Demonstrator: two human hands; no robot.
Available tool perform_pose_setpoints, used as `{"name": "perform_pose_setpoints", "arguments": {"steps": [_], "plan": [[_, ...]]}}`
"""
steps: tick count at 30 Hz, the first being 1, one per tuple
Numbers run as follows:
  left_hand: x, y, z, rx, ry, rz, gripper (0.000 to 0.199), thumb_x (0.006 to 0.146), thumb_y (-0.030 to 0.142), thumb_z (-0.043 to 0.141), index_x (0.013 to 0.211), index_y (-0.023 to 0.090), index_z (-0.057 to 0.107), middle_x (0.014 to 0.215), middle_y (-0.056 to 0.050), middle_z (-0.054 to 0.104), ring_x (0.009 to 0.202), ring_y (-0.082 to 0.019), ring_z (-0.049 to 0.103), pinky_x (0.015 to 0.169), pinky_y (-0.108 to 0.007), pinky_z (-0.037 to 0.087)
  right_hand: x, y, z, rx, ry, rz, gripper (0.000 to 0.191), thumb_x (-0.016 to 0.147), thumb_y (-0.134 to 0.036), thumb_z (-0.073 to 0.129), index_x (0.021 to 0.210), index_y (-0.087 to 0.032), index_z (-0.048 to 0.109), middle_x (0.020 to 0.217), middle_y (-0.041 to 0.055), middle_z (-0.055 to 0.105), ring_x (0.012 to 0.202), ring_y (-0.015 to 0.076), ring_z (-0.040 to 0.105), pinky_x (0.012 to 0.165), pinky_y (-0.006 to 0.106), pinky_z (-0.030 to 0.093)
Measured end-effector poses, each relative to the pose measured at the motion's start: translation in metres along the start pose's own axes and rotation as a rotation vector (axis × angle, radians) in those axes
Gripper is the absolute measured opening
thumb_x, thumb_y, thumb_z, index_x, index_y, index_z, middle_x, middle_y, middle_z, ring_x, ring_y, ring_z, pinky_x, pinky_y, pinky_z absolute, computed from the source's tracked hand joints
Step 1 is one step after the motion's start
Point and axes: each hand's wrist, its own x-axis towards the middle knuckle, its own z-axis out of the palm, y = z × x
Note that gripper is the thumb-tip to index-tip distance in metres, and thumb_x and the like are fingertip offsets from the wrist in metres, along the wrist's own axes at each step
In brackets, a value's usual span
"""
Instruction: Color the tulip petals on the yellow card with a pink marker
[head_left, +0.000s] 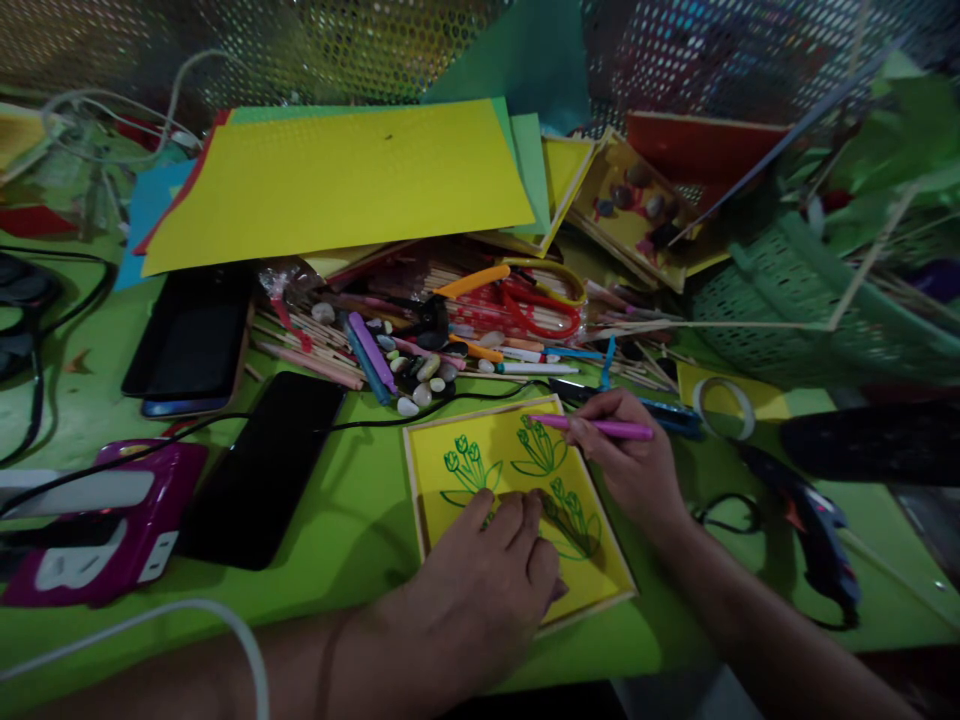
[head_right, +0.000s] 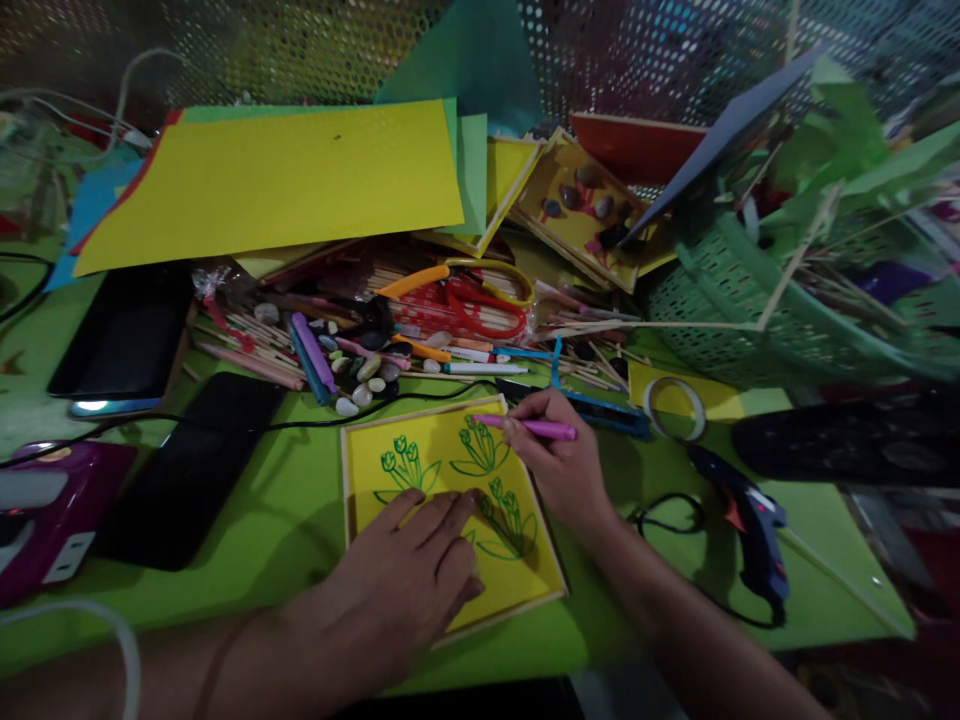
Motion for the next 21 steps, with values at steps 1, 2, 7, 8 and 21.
{"name": "perform_pose_setpoints", "arguments": {"steps": [1, 2, 7, 8, 21], "plan": [[-0.0001, -0.0001, -0.0001, 0.001, 0.006, -0.001, 0.027, 0.107, 0.037, 0.056, 0.091, 0.016, 0.063, 0.122, -0.015, 0.078, 0.112, -0.025, 0.071, 0.096, -0.042, 0.044, 0.0000, 0.0001, 0.0001, -0.001, 0.002, 0.001, 0.016, 0.089, -0.034, 0.075, 0.085, -0.025, 0.063, 0.073, -0.0006, 0.066, 0.065, 0.0195, 0.061, 0.060, 0.032, 0.046], [-0.0001, -0.0002, 0.0000, 0.002, 0.014, 0.000, 0.027, 0.107, 0.037, 0.056, 0.091, 0.016, 0.063, 0.121, -0.015, 0.078, 0.112, -0.025, 0.071, 0.096, -0.042, 0.044, -0.0001, 0.0000, 0.0001, -0.002, -0.001, 0.003, 0.016, 0.089, -0.035, 0.075, 0.085, -0.025, 0.063, 0.073, -0.0007, 0.066, 0.065, 0.0195, 0.061, 0.060, 0.032, 0.046], [-0.0003, 0.0001, 0.0017, 0.008, 0.025, -0.006, 0.026, 0.106, 0.036, 0.057, 0.091, 0.016, 0.063, 0.120, -0.014, 0.078, 0.112, -0.025, 0.070, 0.097, -0.043, 0.045, -0.0005, -0.0007, -0.0006, -0.005, 0.010, -0.006, 0.016, 0.089, -0.035, 0.076, 0.084, -0.026, 0.063, 0.072, -0.0006, 0.065, 0.064, 0.0196, 0.060, 0.059, 0.032, 0.046], [-0.0004, 0.0003, 0.0019, 0.007, 0.023, -0.008, 0.026, 0.106, 0.036, 0.057, 0.091, 0.016, 0.063, 0.121, -0.014, 0.078, 0.113, -0.025, 0.070, 0.097, -0.043, 0.045, -0.0005, -0.0002, -0.0009, 0.000, 0.014, -0.006, 0.016, 0.089, -0.035, 0.075, 0.084, -0.026, 0.063, 0.072, -0.0005, 0.065, 0.064, 0.0198, 0.061, 0.059, 0.032, 0.046], [0.0004, 0.0006, 0.0022, -0.001, 0.021, -0.006, 0.026, 0.106, 0.037, 0.057, 0.091, 0.017, 0.063, 0.119, -0.014, 0.079, 0.111, -0.026, 0.072, 0.096, -0.043, 0.045, 0.0001, -0.0033, 0.0006, 0.012, -0.013, 0.007, 0.015, 0.090, -0.034, 0.076, 0.086, -0.025, 0.064, 0.073, 0.0000, 0.069, 0.066, 0.0199, 0.063, 0.061, 0.032, 0.048]]}}
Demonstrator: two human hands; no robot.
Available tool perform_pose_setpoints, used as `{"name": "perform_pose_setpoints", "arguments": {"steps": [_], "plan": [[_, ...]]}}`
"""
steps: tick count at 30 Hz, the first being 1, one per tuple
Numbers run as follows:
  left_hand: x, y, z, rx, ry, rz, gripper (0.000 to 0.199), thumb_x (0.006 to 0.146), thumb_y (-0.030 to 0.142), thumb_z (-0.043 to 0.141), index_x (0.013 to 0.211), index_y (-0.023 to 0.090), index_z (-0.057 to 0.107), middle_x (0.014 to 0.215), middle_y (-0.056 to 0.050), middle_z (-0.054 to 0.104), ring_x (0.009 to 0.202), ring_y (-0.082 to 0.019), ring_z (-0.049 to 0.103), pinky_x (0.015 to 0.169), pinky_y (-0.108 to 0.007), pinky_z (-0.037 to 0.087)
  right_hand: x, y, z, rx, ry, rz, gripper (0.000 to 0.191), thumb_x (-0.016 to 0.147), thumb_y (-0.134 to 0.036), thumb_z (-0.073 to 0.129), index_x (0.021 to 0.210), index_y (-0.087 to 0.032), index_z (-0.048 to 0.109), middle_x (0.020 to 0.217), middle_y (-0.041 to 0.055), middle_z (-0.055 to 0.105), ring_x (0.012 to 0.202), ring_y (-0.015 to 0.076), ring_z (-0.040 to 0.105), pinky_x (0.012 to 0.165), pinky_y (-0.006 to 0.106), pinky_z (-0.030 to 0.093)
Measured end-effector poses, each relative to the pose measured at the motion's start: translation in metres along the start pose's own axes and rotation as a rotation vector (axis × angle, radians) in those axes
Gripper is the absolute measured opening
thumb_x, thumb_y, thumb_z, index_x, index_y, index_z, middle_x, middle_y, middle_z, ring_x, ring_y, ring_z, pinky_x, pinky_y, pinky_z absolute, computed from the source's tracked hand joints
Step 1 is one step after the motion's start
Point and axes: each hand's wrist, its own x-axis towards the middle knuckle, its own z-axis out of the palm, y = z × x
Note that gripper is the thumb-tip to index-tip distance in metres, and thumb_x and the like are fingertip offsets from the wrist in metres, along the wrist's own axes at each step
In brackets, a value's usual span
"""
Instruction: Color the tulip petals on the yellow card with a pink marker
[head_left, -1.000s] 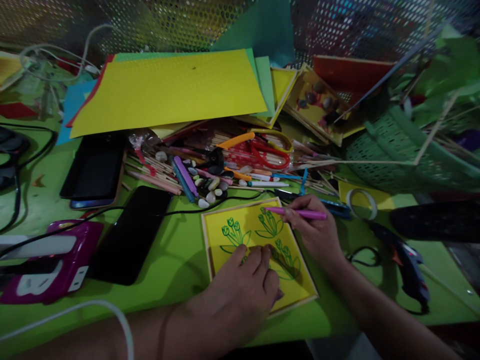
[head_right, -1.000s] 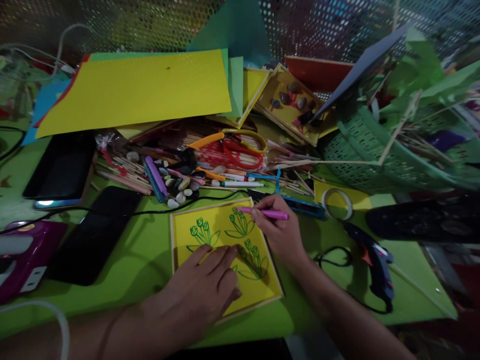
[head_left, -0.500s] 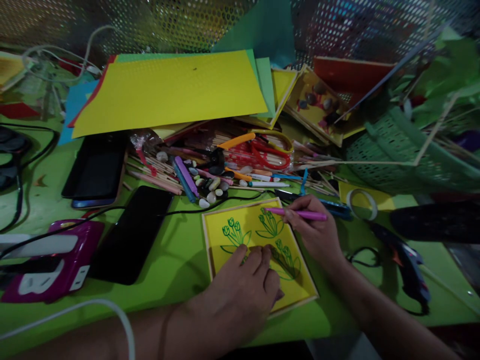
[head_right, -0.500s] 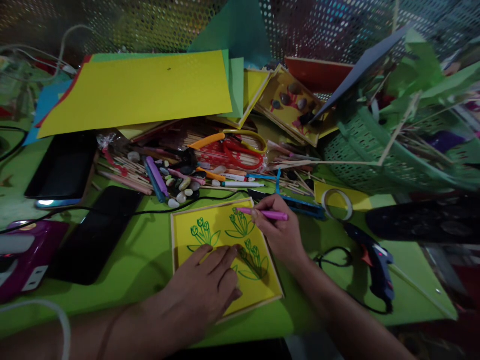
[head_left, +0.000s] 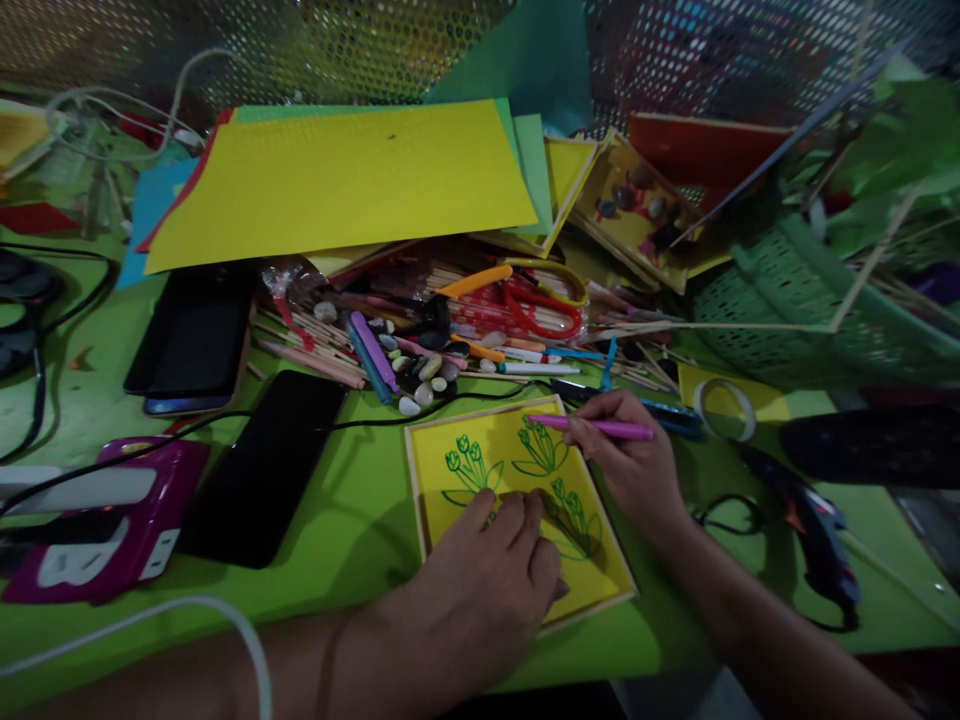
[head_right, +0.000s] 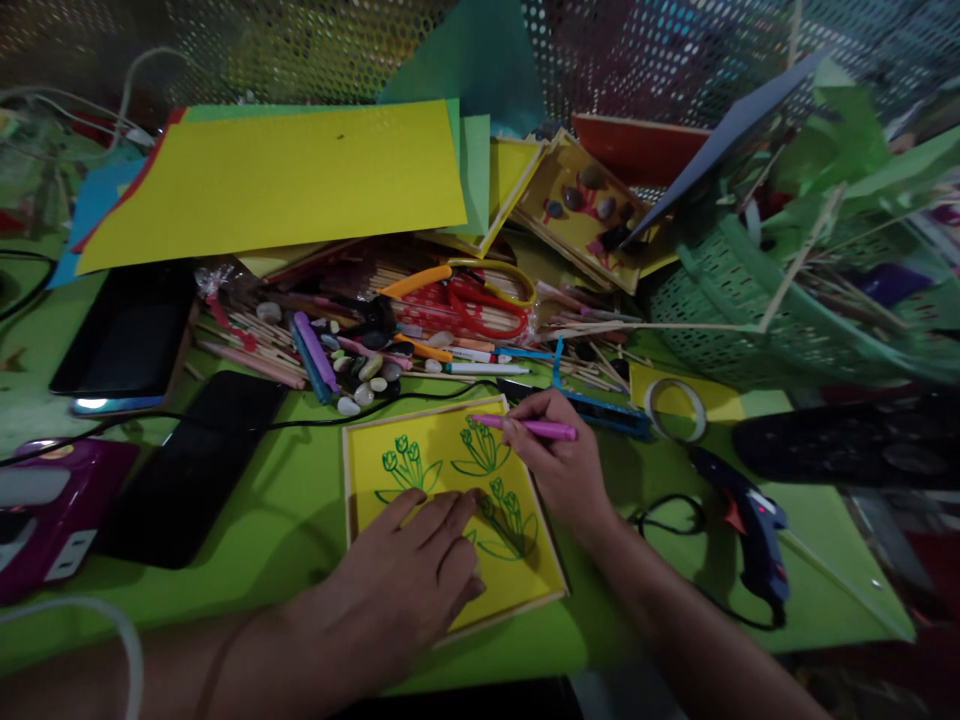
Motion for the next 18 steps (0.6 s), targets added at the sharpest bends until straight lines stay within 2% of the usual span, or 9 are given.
{"name": "perform_pose_setpoints", "arguments": {"steps": [7, 18], "plan": [[-0.0016, 0.0004, -0.0002, -0.003, -0.034, 0.005, 0.026, 0.106, 0.037, 0.057, 0.092, 0.016, 0.063, 0.122, -0.016, 0.078, 0.114, -0.026, 0.071, 0.097, -0.043, 0.044, 0.0004, 0.0010, 0.0008, -0.028, -0.005, -0.004, 0.018, 0.090, -0.039, 0.076, 0.087, -0.025, 0.065, 0.074, 0.0005, 0.069, 0.066, 0.0200, 0.062, 0.060, 0.032, 0.048], [-0.0004, 0.0000, -0.0003, -0.001, 0.005, 0.001, 0.027, 0.107, 0.037, 0.056, 0.090, 0.017, 0.064, 0.119, -0.014, 0.079, 0.112, -0.025, 0.072, 0.097, -0.043, 0.045, 0.0006, -0.0018, 0.0013, -0.024, -0.004, -0.019, 0.011, 0.089, -0.031, 0.074, 0.086, -0.025, 0.065, 0.072, -0.0005, 0.068, 0.065, 0.0188, 0.062, 0.061, 0.030, 0.048]]}}
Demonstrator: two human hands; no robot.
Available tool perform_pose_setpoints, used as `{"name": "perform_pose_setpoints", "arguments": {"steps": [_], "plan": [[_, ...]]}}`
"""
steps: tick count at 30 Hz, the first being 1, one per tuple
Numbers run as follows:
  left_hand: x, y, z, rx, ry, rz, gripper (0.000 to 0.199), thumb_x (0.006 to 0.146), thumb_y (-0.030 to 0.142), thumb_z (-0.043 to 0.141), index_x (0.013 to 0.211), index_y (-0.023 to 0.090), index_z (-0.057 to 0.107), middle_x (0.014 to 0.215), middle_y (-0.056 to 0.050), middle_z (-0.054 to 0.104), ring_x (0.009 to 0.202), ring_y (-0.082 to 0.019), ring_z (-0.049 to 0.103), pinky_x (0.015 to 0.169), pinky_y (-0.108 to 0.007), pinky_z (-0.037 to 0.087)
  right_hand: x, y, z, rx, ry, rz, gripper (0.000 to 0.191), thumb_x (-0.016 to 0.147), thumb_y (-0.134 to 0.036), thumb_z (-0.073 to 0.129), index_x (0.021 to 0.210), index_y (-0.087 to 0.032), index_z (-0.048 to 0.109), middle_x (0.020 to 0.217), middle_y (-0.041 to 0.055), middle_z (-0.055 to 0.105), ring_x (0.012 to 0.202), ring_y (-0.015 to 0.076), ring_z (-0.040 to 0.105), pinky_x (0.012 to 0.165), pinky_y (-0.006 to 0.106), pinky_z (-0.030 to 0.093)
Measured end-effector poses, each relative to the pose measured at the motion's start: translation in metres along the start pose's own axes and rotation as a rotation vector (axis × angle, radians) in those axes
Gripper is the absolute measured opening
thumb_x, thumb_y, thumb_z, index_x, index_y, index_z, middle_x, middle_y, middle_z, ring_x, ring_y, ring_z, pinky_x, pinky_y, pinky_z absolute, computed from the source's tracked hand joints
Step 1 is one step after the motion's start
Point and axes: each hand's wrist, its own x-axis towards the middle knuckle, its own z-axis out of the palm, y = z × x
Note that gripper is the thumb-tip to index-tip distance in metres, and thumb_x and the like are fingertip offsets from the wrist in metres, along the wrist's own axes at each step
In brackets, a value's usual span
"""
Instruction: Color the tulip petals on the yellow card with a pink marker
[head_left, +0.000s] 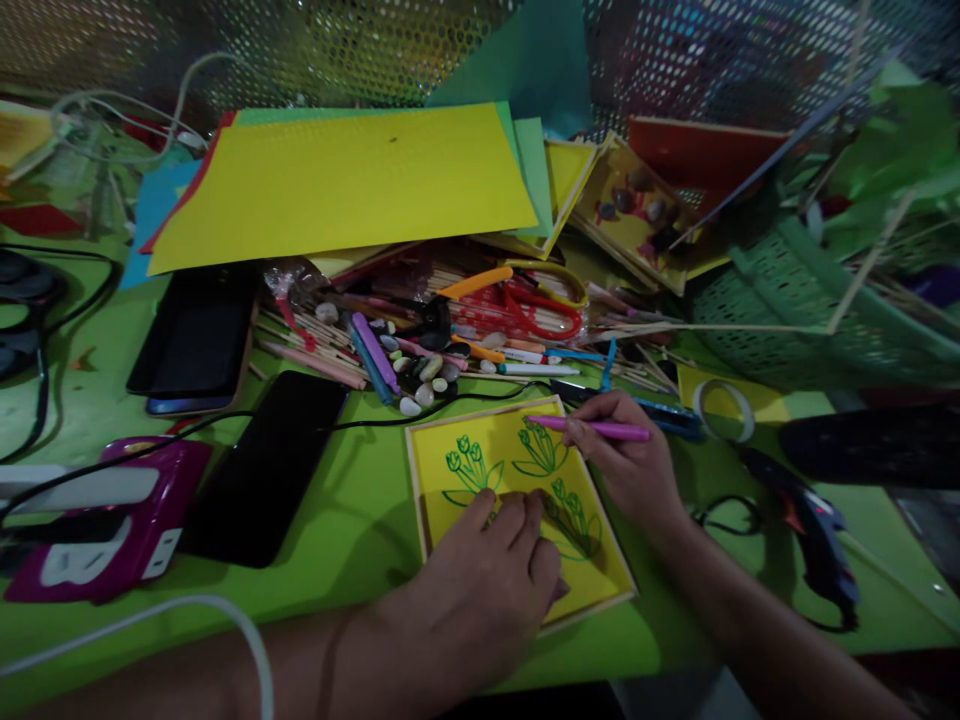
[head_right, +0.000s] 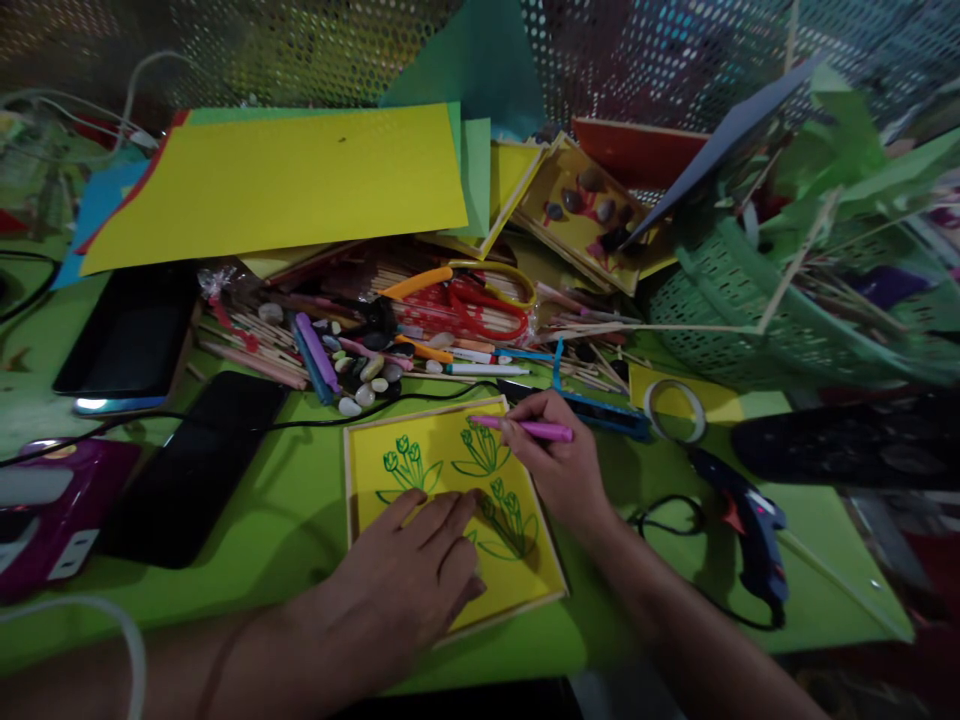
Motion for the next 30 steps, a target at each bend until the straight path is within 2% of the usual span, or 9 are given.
{"name": "perform_pose_setpoints", "arguments": {"steps": [4, 21, 30], "plan": [[0.0000, -0.0001, -0.0006, -0.003, -0.024, 0.002, 0.027, 0.107, 0.037, 0.056, 0.091, 0.017, 0.063, 0.120, -0.014, 0.079, 0.113, -0.025, 0.072, 0.095, -0.042, 0.046, 0.0000, -0.0010, -0.0001, -0.005, 0.010, -0.011, 0.013, 0.087, -0.029, 0.075, 0.083, -0.025, 0.063, 0.070, -0.0017, 0.066, 0.063, 0.0182, 0.061, 0.059, 0.030, 0.047], [0.0008, 0.0002, 0.0015, 0.009, 0.012, -0.005, 0.027, 0.107, 0.038, 0.056, 0.091, 0.017, 0.063, 0.118, -0.012, 0.080, 0.111, -0.025, 0.072, 0.095, -0.042, 0.045, -0.0007, 0.0031, -0.0012, -0.012, 0.009, -0.042, 0.011, 0.090, -0.026, 0.073, 0.085, -0.025, 0.064, 0.071, -0.0027, 0.064, 0.062, 0.0163, 0.057, 0.057, 0.028, 0.045], [0.0014, 0.0003, -0.0019, 0.016, 0.026, -0.003, 0.027, 0.107, 0.036, 0.054, 0.089, 0.018, 0.061, 0.115, -0.012, 0.080, 0.107, -0.024, 0.072, 0.095, -0.042, 0.044, -0.0010, 0.0058, -0.0009, -0.027, -0.003, -0.031, 0.012, 0.090, -0.029, 0.075, 0.086, -0.025, 0.065, 0.073, -0.0013, 0.067, 0.065, 0.0178, 0.062, 0.059, 0.029, 0.047]]}}
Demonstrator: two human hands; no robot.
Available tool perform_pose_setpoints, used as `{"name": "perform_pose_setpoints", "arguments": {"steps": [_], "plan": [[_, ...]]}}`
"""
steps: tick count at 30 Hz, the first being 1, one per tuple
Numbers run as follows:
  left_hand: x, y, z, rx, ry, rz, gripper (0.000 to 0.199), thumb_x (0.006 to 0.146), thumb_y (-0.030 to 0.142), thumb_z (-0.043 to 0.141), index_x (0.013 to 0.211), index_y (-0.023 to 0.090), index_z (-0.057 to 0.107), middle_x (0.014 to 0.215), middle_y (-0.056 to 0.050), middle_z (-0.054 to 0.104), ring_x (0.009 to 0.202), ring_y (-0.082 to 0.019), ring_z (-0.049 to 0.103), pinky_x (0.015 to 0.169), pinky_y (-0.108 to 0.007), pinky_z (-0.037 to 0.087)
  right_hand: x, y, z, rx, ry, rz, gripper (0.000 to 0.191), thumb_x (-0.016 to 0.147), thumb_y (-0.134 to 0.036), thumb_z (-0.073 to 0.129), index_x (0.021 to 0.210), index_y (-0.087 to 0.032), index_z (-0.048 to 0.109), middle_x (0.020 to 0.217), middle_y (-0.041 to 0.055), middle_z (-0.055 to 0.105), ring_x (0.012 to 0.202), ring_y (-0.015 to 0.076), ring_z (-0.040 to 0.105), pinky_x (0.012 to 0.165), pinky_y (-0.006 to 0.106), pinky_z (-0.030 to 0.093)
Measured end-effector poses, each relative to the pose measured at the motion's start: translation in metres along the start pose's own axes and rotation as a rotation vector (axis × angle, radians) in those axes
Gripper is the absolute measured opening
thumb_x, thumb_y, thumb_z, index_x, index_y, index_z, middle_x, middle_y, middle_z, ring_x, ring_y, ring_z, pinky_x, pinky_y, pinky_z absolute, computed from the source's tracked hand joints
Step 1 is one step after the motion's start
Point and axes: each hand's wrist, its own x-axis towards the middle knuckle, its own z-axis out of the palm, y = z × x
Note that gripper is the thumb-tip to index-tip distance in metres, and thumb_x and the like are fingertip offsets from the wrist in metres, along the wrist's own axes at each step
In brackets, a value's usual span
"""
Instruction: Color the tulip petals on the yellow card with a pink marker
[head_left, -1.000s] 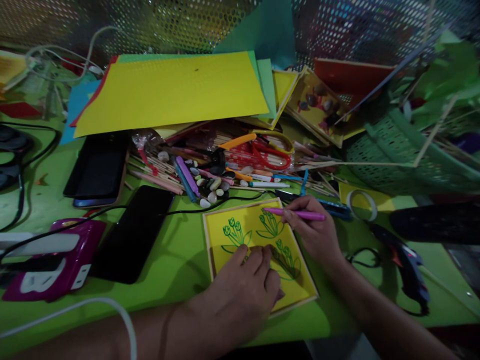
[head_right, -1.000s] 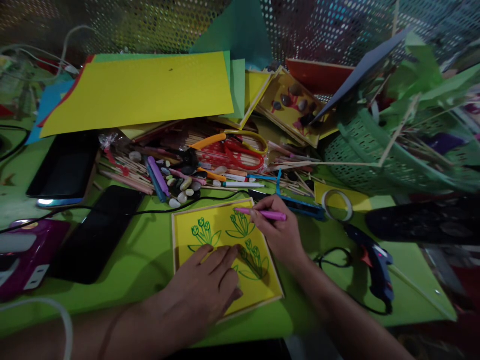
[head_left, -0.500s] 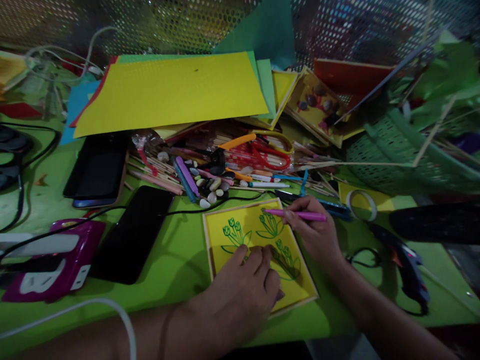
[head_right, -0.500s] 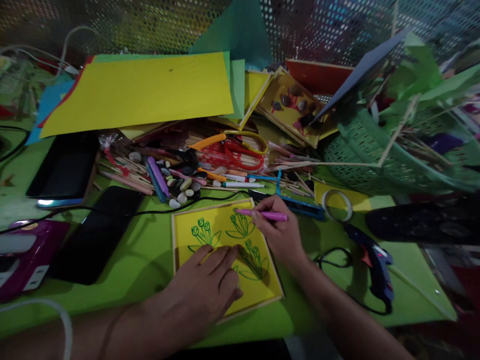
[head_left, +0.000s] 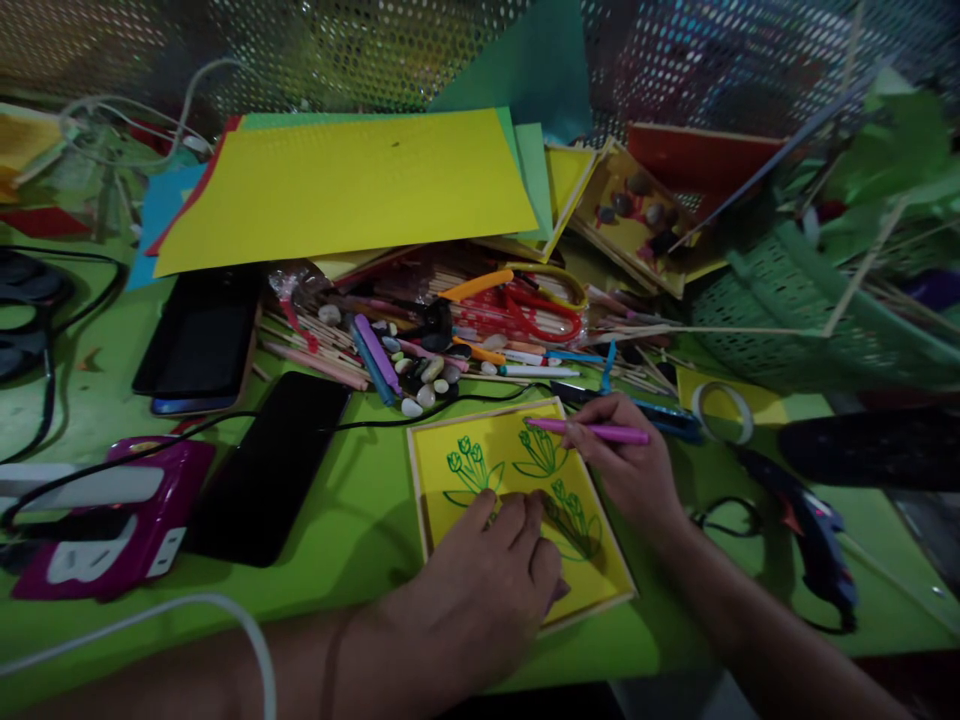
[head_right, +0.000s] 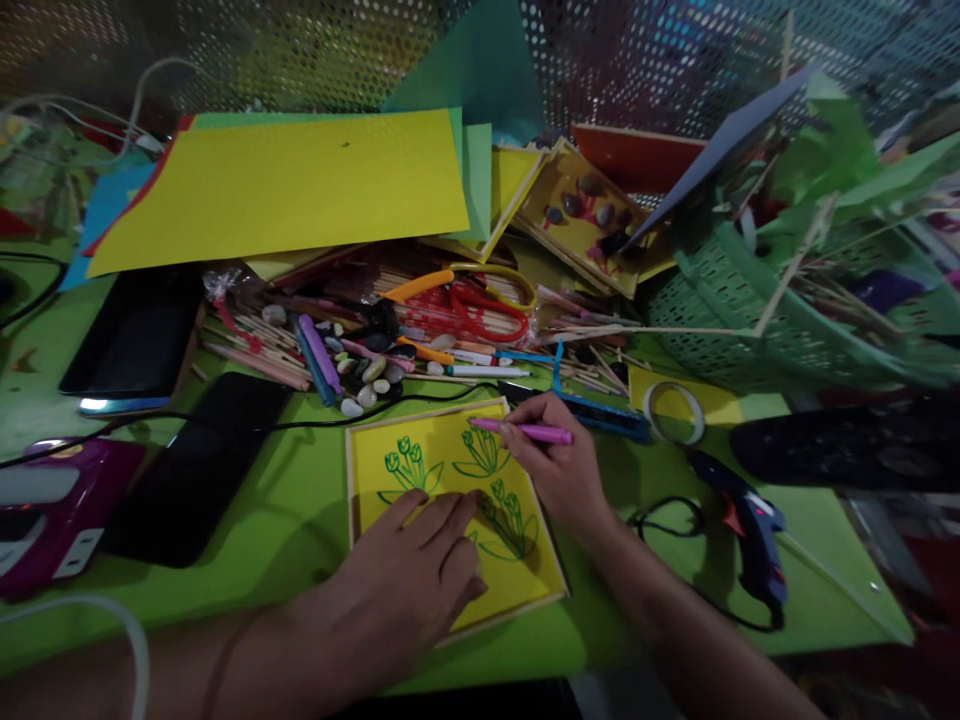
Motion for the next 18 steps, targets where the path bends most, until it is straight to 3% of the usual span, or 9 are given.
{"name": "perform_pose_setpoints", "arguments": {"steps": [18], "plan": [[-0.0011, -0.0009, 0.0009, -0.003, -0.035, 0.003, 0.027, 0.107, 0.038, 0.056, 0.090, 0.017, 0.062, 0.118, -0.013, 0.079, 0.108, -0.025, 0.071, 0.095, -0.042, 0.044, -0.0005, -0.0007, -0.0019, 0.033, 0.012, -0.001, 0.011, 0.090, -0.027, 0.074, 0.085, -0.024, 0.064, 0.071, -0.0023, 0.066, 0.063, 0.0162, 0.059, 0.058, 0.028, 0.045]]}}
